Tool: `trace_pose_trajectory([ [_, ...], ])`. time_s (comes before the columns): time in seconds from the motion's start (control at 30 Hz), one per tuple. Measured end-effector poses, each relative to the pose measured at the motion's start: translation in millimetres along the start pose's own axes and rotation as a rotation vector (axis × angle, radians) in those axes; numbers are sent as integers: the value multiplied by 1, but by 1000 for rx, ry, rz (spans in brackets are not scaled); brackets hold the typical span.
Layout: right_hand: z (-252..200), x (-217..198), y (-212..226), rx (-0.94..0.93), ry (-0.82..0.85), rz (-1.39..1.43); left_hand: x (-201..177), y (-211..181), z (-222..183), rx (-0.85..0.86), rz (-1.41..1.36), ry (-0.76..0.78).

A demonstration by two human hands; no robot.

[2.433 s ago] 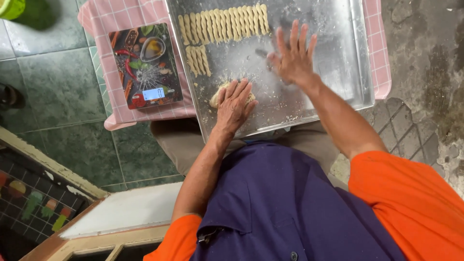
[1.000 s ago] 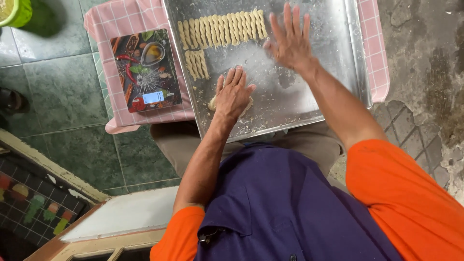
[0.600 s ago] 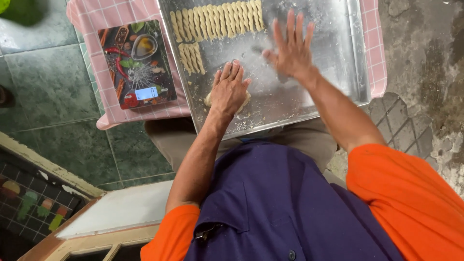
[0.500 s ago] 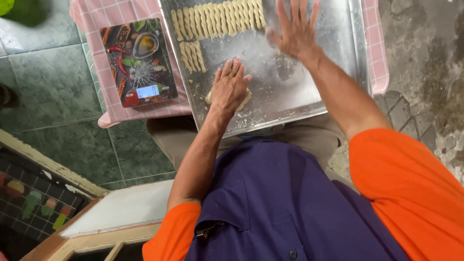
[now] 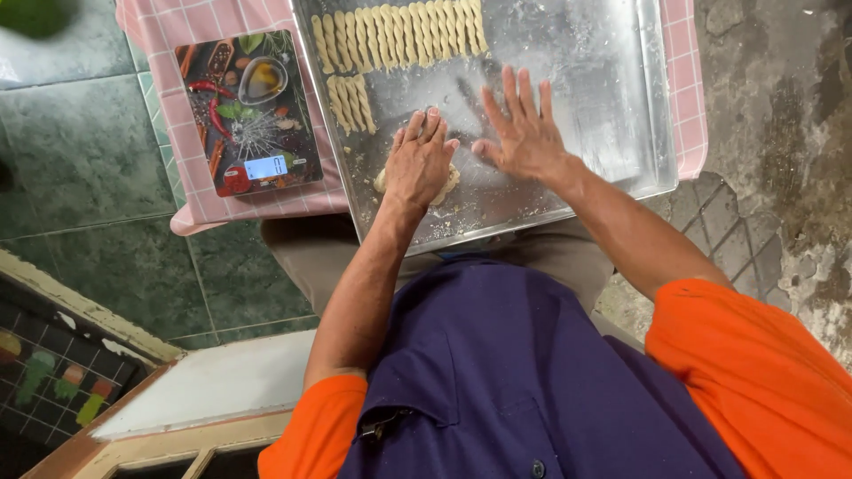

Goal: Rolling small pieces of dough into thin strips and twisting them into braided shapes on a metal baking tray.

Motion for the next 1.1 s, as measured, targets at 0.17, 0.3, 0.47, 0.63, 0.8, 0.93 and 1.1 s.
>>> trace_pose_trajectory([
  [0.17,11,1,-26,35,-124,-140,-1,1,2,7,6,-18],
  [0.3,56,-7,-82,369,104,93,-6,0,2,14,12,-68],
  [0.47,48,-83,-76,426,-222,266,0,1,-1,-11,-39,-10],
  [0.63,0,-130,-163,749,-415,-56,-3,2,0,40,8,-80],
  [0.8,-44,-137,-206,762,-498,-117,7,3,2,21,11,-58],
  [0.93,-46,-105,-230,755,-381,43,11,4,2,0,-20,-32],
  [1.1,-49,-94,-239,675,-414,44,17,6,6,3,0,-96],
])
Point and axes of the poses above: each hand's wrist, its own z-axis towards the middle knuckle, its own x-axis out of the palm, y = z × x, the point moved 10 cm from there along z, towards the middle knuckle, and after that the axes turned 11 degrees about z, right-handed, at the moved point
